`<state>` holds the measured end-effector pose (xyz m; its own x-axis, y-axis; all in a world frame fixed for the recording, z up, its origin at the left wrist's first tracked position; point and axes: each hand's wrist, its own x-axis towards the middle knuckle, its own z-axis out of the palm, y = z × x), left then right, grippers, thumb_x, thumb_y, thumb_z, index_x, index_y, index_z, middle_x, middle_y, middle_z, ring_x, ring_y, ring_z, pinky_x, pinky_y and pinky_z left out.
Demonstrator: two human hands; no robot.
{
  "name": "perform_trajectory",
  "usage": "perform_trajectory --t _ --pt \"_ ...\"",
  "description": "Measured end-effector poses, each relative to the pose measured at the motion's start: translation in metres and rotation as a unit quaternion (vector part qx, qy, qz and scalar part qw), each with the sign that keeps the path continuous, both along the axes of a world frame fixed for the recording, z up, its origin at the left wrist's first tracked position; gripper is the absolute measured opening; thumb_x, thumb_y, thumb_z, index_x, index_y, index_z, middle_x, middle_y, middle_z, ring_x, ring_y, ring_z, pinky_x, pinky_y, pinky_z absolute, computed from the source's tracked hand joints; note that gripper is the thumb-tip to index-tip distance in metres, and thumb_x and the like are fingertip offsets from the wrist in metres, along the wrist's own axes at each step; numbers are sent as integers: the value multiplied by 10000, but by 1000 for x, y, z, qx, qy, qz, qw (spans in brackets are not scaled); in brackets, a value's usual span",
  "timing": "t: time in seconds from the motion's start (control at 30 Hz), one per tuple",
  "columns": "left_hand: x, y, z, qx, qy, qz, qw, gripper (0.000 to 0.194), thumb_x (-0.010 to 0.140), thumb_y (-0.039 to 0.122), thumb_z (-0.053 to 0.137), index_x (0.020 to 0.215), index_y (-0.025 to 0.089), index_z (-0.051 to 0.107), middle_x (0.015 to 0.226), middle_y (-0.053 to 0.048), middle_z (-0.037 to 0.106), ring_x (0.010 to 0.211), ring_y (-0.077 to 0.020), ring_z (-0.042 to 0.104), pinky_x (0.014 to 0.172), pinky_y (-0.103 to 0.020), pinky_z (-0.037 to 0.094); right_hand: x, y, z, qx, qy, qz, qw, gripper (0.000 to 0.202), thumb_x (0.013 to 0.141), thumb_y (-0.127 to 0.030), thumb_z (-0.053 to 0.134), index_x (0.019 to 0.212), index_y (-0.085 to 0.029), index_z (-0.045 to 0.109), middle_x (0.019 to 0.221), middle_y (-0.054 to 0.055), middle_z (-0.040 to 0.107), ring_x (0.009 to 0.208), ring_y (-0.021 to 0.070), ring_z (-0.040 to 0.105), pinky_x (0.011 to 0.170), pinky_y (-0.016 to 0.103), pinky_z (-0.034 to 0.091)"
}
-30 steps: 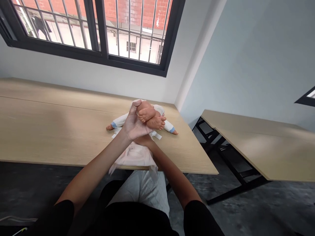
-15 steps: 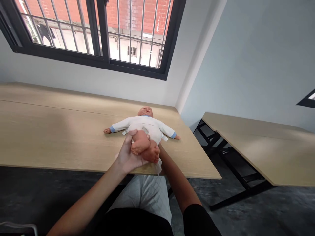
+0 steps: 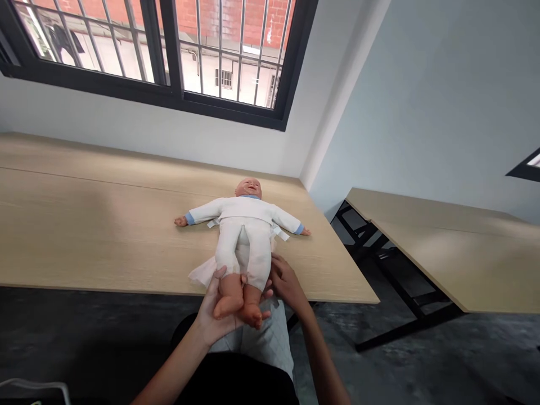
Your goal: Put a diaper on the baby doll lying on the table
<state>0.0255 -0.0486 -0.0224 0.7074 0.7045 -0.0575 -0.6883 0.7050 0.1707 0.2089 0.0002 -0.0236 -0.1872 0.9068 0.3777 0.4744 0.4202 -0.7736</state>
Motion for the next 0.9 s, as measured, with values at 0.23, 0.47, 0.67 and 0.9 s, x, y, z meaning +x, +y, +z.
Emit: perform_trajectory --t 0.23,0.47,0.67,0.9 --pt "-8 0 1 -34 81 22 996 422 859 543 591 949 139 672 910 -109 731 1111 -364 633 1024 -574 387 -18 -24 -8 -90 76 -60 991 511 855 -635 508 932 -187 743 1226 114 623 1252 288 435 1099 414 293" --pt "-45 -4 21 -10 231 38 972 321 785 402 725 944 134 647 1081 -145 701 970 -334 691 842 -486 547 19 -10 -13 -245 241 -79 936 458 721 -603 600 795 -158 677 884 75 679 895 246 611 804 324 485" --pt "-75 -10 34 78 437 154 883 325 684 264 807 917 129 624 905 -66 684 702 -190 670 673 -362 596 26 -11 -9 -282 232 -63 929 424 668 -567 683 707 -150 616 728 46 632 698 199 580 634 284 447" --pt "-83 -14 32 163 590 204 764 772 636 446 811 1261 241 409 1051 -47 584 723 -204 685 549 -363 606 15 -28 -1 -45 3 -252 967 528 790 -617 572 922 -114 668 1018 189 661 1067 376 558 952 510 422"
